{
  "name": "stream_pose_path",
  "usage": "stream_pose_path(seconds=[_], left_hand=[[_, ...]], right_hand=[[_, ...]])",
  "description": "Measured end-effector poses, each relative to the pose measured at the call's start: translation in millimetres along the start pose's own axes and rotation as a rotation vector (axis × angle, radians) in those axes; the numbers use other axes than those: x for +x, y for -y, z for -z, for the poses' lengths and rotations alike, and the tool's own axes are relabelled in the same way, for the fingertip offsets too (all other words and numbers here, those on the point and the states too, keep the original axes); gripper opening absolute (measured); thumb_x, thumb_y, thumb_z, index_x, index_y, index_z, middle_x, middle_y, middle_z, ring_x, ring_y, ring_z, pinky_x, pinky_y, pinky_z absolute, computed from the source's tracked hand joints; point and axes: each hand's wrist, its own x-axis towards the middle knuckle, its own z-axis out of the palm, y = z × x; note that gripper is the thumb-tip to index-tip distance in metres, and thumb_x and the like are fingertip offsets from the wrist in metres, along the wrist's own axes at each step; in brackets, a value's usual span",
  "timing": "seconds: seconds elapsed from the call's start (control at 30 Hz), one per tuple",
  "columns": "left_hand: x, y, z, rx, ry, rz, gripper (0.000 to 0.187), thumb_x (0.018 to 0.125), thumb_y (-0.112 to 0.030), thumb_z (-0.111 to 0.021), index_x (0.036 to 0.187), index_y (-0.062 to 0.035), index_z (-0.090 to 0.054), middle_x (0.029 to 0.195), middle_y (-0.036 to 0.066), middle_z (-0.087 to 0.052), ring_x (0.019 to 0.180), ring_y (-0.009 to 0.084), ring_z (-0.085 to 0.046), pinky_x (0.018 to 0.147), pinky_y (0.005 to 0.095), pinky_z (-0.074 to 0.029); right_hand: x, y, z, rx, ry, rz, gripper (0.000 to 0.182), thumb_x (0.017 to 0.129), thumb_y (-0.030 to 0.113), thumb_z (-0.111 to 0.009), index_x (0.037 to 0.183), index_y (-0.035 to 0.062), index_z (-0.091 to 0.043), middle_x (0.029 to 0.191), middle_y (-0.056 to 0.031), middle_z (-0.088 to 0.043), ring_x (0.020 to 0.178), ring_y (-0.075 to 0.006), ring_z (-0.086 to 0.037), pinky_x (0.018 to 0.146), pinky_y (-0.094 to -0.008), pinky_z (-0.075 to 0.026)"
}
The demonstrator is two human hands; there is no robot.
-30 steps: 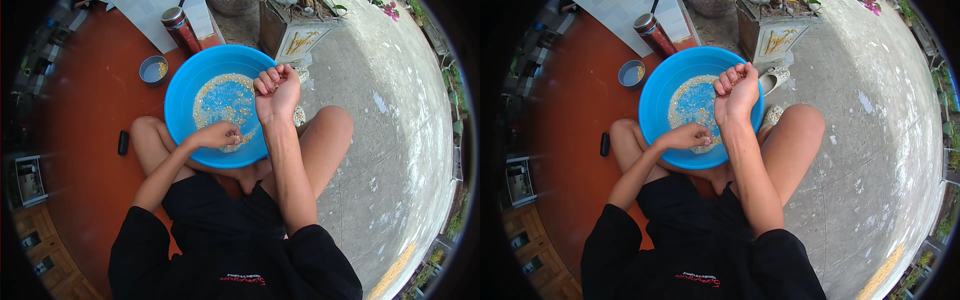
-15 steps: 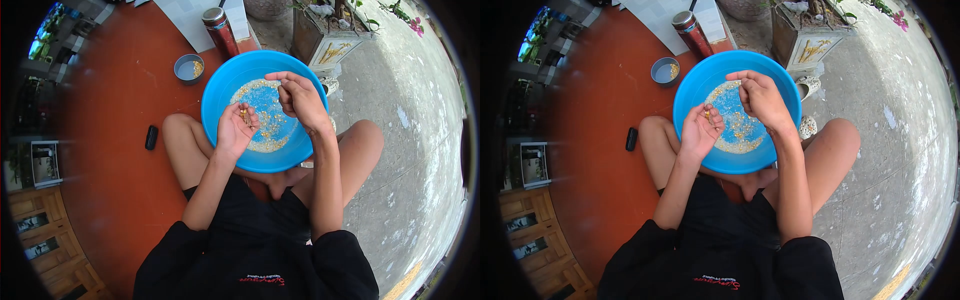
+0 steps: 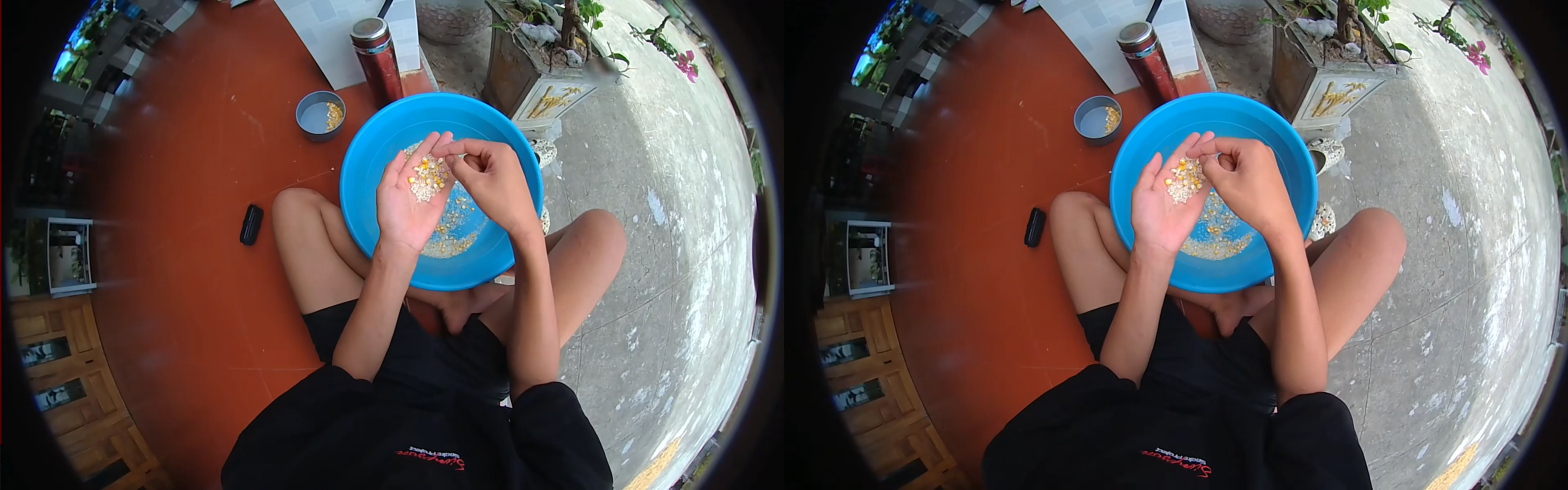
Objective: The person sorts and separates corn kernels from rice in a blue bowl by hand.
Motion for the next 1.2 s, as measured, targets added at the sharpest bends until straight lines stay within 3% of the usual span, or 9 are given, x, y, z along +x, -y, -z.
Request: stream_pose_path(seconds=[0.07,0.17,0.47,0.6,0.67,0.7,0.9,1.07,1.2], left_hand=[[-2.6,-3.4,-0.3,-0.021,-0.008,-0.011,0.069,0.115,-0.036,-0.038,0.165,0.0096,-0.027,0.171,0.026,-0.035,0.157,0.0335,-0.039,0.133,0.0482,-0.027],[-5.4,-9.1,-3.6,-0.019,0.005,-0.015,0.074,0.115,-0.040,-0.040,0.166,0.0115,-0.023,0.172,0.028,-0.033,0.156,0.0335,-0.039,0.133,0.0479,-0.027],[-9.2,-18.2,-11.5,-0.031,0.096,0.051,0.080,0.115,-0.043,-0.040,0.167,0.0129,-0.015,0.174,0.030,-0.026,0.159,0.0349,-0.034,0.134,0.0462,-0.023],[-7.9,-17.3,-12.0,-0.021,0.120,0.035,0.080,0.115,-0.043,-0.039,0.167,0.0129,-0.015,0.174,0.030,-0.026,0.159,0.0353,-0.034,0.134,0.0466,-0.023],[-7.4,-17.1,-12.1,0.000,0.090,0.028,0.081,0.115,-0.045,-0.040,0.168,0.0122,-0.015,0.170,0.029,-0.035,0.153,0.0345,-0.041,0.133,0.0466,-0.026],[-7.5,-16.7,-12.0,0.010,0.076,0.025,0.082,0.115,-0.045,-0.041,0.168,0.0119,-0.015,0.168,0.028,-0.039,0.150,0.0341,-0.044,0.132,0.0466,-0.028],[-8.1,-22.1,-11.2,0.045,0.077,0.005,0.080,0.115,-0.045,-0.038,0.167,0.0128,-0.018,0.174,0.028,-0.029,0.156,0.0365,-0.038,0.134,0.0476,-0.023],[-6.1,-20.6,-11.6,0.057,0.068,0.004,0.083,0.114,-0.046,-0.043,0.167,0.0122,-0.018,0.167,0.028,-0.040,0.150,0.0327,-0.046,0.131,0.0461,-0.031],[-7.3,-20.0,-11.6,0.017,0.067,0.055,0.081,0.114,-0.046,-0.044,0.167,0.0112,-0.021,0.168,0.026,-0.041,0.153,0.0327,-0.044,0.131,0.0459,-0.030]], right_hand=[[-5.5,13.0,2.7,-0.241,-0.021,0.022,0.025,0.093,0.007,-0.071,0.115,0.0030,-0.083,0.070,-0.0130,-0.068,0.060,-0.0178,-0.060,0.064,-0.0354,-0.051],[-7.1,20.0,1.0,-0.301,-0.058,0.037,0.026,0.093,0.009,-0.074,0.117,0.0072,-0.083,0.077,-0.0211,-0.071,0.063,-0.0265,-0.067,0.068,-0.0389,-0.055],[-7.9,4.2,-5.1,-0.374,-0.078,0.216,0.020,0.094,0.015,-0.075,0.111,0.0087,-0.082,0.077,-0.0193,-0.073,0.068,-0.0386,-0.071,0.066,-0.0471,-0.056],[-8.6,10.2,-8.6,-0.471,-0.048,0.196,0.015,0.095,0.017,-0.071,0.106,0.0069,-0.073,0.077,-0.0187,-0.073,0.070,-0.0402,-0.072,0.066,-0.0498,-0.056],[-7.5,11.4,-8.8,-0.469,-0.029,0.204,0.015,0.095,0.018,-0.070,0.105,0.0067,-0.070,0.078,-0.0185,-0.073,0.071,-0.0408,-0.072,0.066,-0.0509,-0.056],[-7.1,12.0,-8.6,-0.475,-0.017,0.199,0.015,0.095,0.017,-0.070,0.106,0.0069,-0.070,0.079,-0.0183,-0.074,0.071,-0.0407,-0.072,0.066,-0.0509,-0.056],[-7.9,17.9,-9.7,-0.463,0.025,0.215,0.016,0.094,0.017,-0.070,0.107,0.0071,-0.071,0.080,-0.0176,-0.074,0.073,-0.0398,-0.073,0.067,-0.0513,-0.056],[-6.2,16.2,-11.6,-0.458,0.030,0.210,0.015,0.094,0.017,-0.071,0.104,0.0062,-0.069,0.081,-0.0181,-0.075,0.077,-0.0407,-0.074,0.069,-0.0518,-0.057],[-2.9,8.9,-15.5,-0.303,-0.031,0.211,0.008,0.094,0.012,-0.065,0.099,0.0058,-0.063,0.068,-0.0131,-0.064,0.061,-0.0287,-0.065,0.059,-0.0446,-0.050]])
